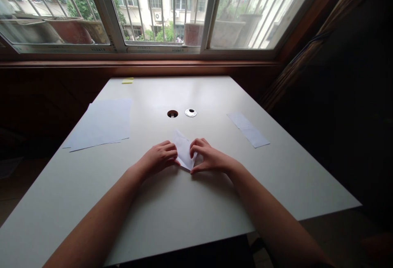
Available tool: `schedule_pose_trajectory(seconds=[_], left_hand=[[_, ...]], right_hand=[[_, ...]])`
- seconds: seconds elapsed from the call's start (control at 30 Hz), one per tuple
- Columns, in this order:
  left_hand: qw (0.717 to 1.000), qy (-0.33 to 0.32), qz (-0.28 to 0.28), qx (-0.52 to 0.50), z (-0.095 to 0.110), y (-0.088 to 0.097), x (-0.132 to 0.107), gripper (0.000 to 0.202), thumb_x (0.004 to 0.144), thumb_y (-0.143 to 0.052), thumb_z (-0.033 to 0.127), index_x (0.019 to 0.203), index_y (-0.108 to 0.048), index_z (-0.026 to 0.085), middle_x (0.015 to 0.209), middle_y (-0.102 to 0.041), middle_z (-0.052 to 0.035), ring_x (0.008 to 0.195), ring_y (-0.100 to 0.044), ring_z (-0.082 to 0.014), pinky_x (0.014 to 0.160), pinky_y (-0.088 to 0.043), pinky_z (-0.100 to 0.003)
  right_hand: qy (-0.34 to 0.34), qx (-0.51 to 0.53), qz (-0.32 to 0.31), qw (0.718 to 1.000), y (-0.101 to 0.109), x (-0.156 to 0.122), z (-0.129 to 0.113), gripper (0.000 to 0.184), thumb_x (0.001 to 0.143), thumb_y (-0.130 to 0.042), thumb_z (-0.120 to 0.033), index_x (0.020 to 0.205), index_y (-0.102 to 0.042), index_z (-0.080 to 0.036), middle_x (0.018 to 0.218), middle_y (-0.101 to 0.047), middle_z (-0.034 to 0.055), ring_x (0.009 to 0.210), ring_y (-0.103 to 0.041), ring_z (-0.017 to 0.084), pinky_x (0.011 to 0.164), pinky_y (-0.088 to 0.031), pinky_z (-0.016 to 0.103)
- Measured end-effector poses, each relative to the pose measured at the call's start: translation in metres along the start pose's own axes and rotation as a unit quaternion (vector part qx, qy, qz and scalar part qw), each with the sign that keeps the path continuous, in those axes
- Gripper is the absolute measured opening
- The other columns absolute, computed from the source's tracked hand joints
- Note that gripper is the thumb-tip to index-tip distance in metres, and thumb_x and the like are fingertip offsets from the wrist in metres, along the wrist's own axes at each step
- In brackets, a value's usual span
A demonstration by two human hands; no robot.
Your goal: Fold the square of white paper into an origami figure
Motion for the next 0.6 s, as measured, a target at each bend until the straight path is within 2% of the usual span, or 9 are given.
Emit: schedule_pose_trajectory(seconds=[0.17, 0.6], left_hand=[[1.0, -0.006, -0.001, 0.009, 0.0004, -0.0019, -0.0005, 0.033, 0.094, -0.057, 0.049, 0.083, -0.059, 0.018, 0.092, -0.063, -0.0062, 0.086, -0.053, -0.0195, 0.075, -0.045, -0.03], [1.0, 0.013, -0.007, -0.016, -0.0012, -0.0023, 0.0001, 0.028, 0.095, -0.057, 0.043, 0.083, -0.059, 0.018, 0.091, -0.064, -0.0055, 0.089, -0.055, -0.0189, 0.076, -0.047, -0.029]], right_hand=[[-0.009, -0.005, -0.009, 1.0, 0.0007, -0.0003, -0.002, 0.047, 0.065, -0.086, -0.05, 0.098, -0.062, -0.027, 0.119, -0.049, 0.0045, 0.117, -0.041, 0.027, 0.103, -0.043, 0.044], [-0.022, -0.002, -0.018, 1.0, -0.0006, -0.0005, 0.0022, 0.05, 0.063, -0.087, -0.046, 0.101, -0.061, -0.028, 0.122, -0.048, 0.0046, 0.12, -0.04, 0.028, 0.105, -0.042, 0.046]])
Point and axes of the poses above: each hand's wrist, its own x-axis towards the middle knuckle, its own y-axis out of the back of the hand, z = x × y, the point moved 6 cm from there along x, towards the middle knuckle
